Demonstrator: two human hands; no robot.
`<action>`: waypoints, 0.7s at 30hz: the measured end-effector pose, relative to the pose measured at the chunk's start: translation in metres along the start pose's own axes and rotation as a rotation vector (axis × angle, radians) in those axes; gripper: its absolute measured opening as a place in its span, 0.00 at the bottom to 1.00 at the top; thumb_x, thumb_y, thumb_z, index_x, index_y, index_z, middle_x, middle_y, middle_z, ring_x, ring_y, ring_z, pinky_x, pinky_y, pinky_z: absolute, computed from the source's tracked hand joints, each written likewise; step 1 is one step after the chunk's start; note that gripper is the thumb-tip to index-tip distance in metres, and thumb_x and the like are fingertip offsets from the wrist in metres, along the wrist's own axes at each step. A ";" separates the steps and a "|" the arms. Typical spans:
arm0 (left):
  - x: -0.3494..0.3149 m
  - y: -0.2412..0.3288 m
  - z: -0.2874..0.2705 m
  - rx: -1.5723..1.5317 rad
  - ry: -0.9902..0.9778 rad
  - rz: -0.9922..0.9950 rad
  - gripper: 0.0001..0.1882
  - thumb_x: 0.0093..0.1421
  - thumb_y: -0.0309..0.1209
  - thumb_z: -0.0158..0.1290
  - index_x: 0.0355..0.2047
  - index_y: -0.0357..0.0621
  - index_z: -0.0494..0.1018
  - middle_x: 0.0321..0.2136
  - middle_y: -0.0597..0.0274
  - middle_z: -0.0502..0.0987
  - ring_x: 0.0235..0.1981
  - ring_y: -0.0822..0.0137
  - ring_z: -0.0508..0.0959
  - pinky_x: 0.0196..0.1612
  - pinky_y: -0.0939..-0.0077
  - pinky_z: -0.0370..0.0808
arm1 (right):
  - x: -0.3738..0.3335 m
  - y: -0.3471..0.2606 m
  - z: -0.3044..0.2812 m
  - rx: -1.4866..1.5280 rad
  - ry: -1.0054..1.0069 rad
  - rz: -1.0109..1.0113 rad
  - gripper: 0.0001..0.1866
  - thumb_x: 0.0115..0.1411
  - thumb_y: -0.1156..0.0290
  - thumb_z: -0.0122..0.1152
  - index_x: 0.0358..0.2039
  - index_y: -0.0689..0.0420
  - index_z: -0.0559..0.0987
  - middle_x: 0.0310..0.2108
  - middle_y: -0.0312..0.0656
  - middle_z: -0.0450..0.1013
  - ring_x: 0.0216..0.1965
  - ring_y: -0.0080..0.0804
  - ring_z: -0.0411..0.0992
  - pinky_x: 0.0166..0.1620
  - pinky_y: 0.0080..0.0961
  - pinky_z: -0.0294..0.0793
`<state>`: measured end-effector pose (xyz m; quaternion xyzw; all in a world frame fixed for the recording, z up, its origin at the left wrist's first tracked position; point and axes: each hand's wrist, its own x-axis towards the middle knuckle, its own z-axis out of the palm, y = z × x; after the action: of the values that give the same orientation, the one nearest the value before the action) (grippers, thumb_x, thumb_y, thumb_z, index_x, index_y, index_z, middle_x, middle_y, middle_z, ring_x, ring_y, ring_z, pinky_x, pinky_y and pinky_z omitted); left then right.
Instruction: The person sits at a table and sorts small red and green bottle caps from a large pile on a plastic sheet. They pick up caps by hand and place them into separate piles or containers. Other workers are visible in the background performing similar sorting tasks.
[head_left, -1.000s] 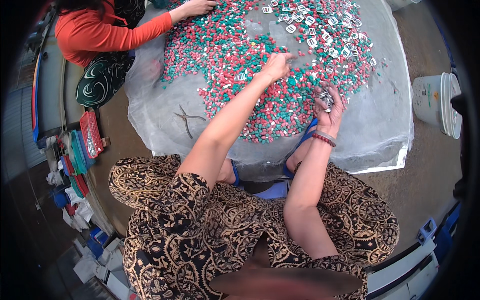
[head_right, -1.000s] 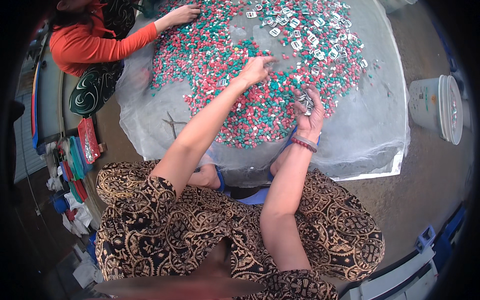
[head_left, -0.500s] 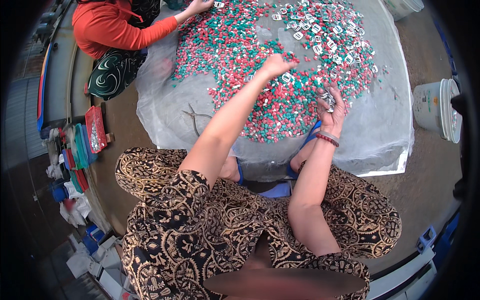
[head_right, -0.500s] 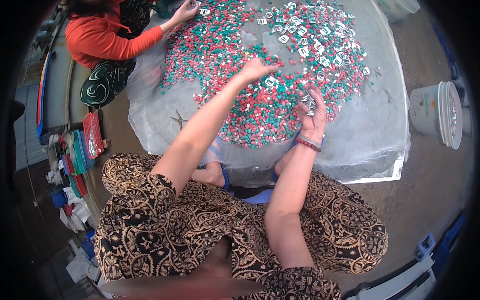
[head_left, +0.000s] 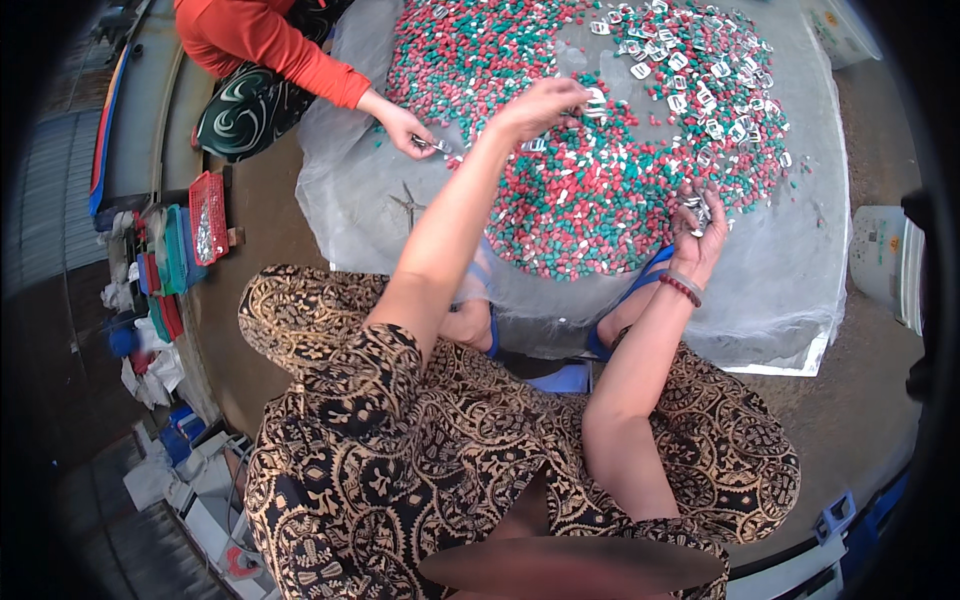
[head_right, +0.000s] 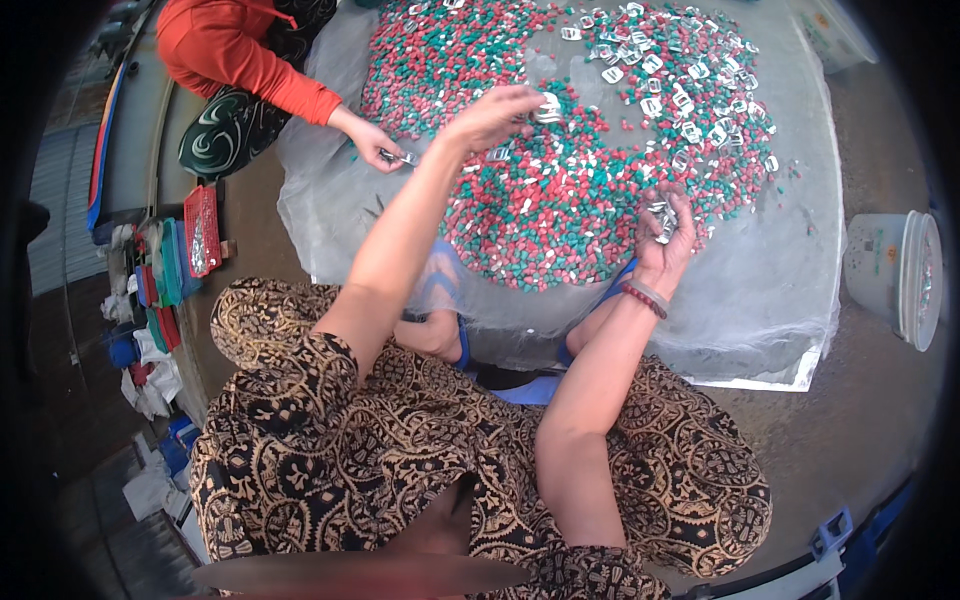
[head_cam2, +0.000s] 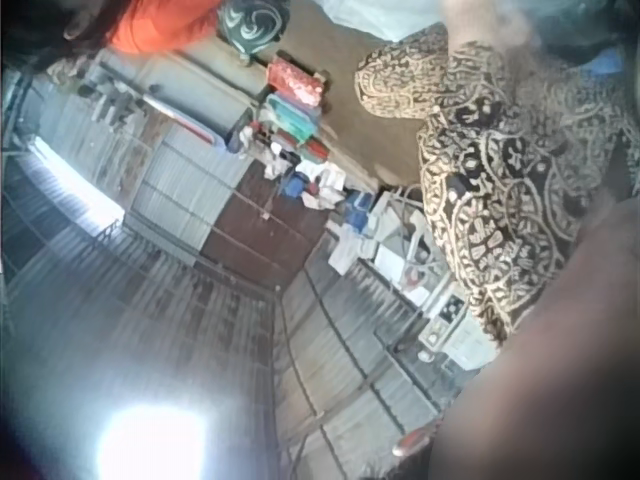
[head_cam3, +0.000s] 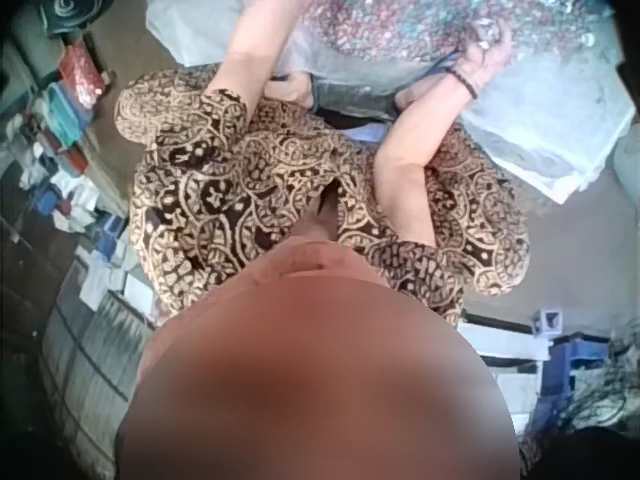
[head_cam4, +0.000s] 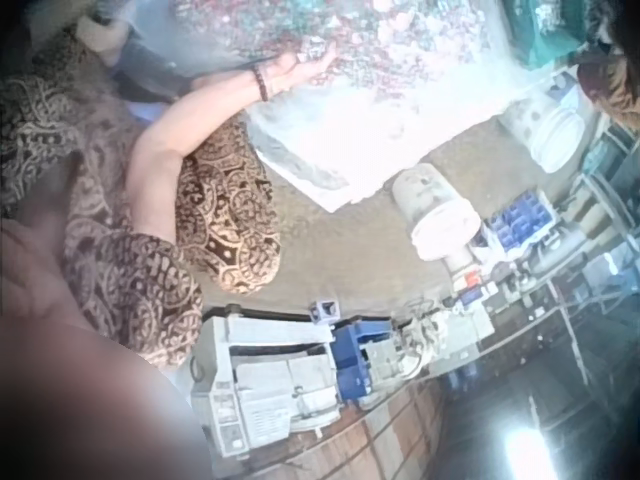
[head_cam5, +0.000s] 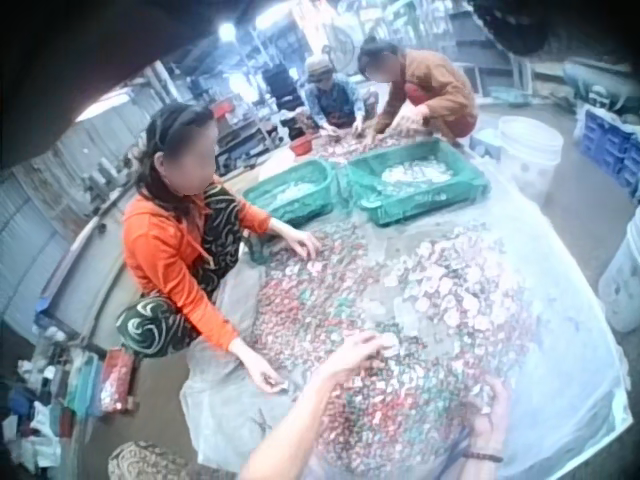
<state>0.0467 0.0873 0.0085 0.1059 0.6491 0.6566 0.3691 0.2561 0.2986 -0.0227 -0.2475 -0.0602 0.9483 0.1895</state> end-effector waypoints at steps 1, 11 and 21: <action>-0.014 0.007 -0.015 -0.156 -0.035 -0.037 0.12 0.58 0.34 0.52 0.38 0.38 0.70 0.32 0.59 0.74 0.34 0.70 0.76 0.30 0.77 0.74 | 0.000 -0.001 0.000 0.041 -0.020 0.019 0.12 0.54 0.81 0.52 0.40 0.63 0.69 0.38 0.48 0.68 0.37 0.40 0.67 0.15 0.11 0.65; -0.051 -0.019 -0.069 0.383 0.241 -0.218 0.15 0.58 0.35 0.52 0.42 0.39 0.70 0.32 0.55 0.76 0.33 0.68 0.78 0.29 0.73 0.77 | 0.004 0.011 0.013 0.087 -0.128 0.090 0.11 0.56 0.80 0.50 0.41 0.63 0.68 0.39 0.49 0.67 0.41 0.39 0.63 0.15 0.11 0.64; -0.047 -0.031 -0.017 1.016 0.463 0.031 0.25 0.53 0.48 0.53 0.35 0.34 0.72 0.36 0.41 0.75 0.41 0.46 0.75 0.44 0.55 0.71 | -0.004 0.066 0.021 0.198 -0.250 0.279 0.27 0.54 0.75 0.52 0.56 0.55 0.63 0.56 0.49 0.60 0.60 0.54 0.54 0.61 0.62 0.46</action>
<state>0.0796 0.0412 -0.0066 0.1334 0.9465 0.2726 0.1096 0.2277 0.2356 -0.0164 -0.1141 0.0450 0.9899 0.0707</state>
